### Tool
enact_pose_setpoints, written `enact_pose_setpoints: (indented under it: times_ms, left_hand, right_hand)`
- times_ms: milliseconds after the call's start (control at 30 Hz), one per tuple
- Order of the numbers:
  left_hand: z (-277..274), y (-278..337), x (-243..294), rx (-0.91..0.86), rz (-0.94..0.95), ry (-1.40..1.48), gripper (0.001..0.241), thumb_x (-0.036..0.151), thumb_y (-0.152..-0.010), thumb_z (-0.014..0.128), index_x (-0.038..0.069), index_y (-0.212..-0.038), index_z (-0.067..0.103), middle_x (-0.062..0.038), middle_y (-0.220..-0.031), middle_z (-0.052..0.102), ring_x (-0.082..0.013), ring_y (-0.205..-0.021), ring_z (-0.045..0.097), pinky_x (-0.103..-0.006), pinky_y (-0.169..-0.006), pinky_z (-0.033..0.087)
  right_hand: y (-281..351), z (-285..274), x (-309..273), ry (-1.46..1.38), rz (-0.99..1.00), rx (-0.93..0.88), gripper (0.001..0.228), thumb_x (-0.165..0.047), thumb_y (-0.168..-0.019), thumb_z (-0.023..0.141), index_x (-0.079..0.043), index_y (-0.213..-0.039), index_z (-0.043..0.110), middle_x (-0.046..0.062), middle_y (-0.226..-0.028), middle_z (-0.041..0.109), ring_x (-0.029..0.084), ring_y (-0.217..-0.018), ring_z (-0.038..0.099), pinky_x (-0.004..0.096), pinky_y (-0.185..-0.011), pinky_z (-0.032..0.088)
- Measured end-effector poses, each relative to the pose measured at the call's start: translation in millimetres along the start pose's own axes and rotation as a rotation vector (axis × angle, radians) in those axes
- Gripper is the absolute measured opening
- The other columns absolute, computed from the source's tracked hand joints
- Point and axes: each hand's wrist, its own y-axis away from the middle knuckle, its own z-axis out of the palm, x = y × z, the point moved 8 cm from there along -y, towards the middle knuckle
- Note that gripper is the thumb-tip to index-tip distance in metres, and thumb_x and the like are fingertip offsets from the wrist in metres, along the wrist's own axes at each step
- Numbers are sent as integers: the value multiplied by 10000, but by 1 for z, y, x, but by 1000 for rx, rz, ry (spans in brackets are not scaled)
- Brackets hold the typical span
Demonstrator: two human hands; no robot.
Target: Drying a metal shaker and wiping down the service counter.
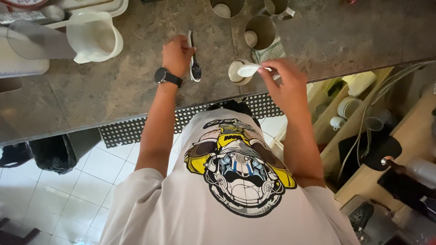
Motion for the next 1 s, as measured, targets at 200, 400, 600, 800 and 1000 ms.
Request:
enact_pose_setpoints:
  times_ms: [200,400,600,800,1000]
  left_hand:
    - [-2,0,-3,-22,-29,-127,396,133,-794,886,10,-1111,683,-66,-806,747,-189,-645,719,-311,-599,587]
    - [-17,16,15,101,66,53,315,84,-770,889,46,-945,631,-20,-666,649,-165,-523,595,-310,-502,496]
    - [-33,50,44,154,112,74,133,111,-926,737,49,-1039,701,-44,-752,690,-166,-584,615,-299,-548,494]
    - [-22,82,41,84,104,44,167,134,-934,686,90,-1095,702,-43,-749,682,-219,-583,601,-354,-569,478]
    - [-32,89,73,129,240,33,167,34,-878,677,56,-1043,656,-99,-900,700,-308,-756,612,-419,-729,482]
  right_hand:
    - [-10,43,14,-17,-168,-64,145,16,-974,762,8,-1091,676,152,-973,750,190,-753,672,264,-617,553]
    - [-40,121,11,83,-188,-285,91,-103,-994,718,-45,-1025,655,85,-928,724,206,-733,652,329,-631,520]
    - [-59,195,68,157,22,-644,102,-139,-944,746,-48,-991,744,126,-921,764,302,-718,707,440,-624,540]
    - [-56,231,108,180,74,-664,643,-135,-944,738,-126,-1515,443,248,-1143,648,409,-908,661,505,-773,539]
    - [-64,218,86,26,31,-616,709,6,-910,747,-70,-1544,437,139,-847,696,232,-594,610,400,-526,490]
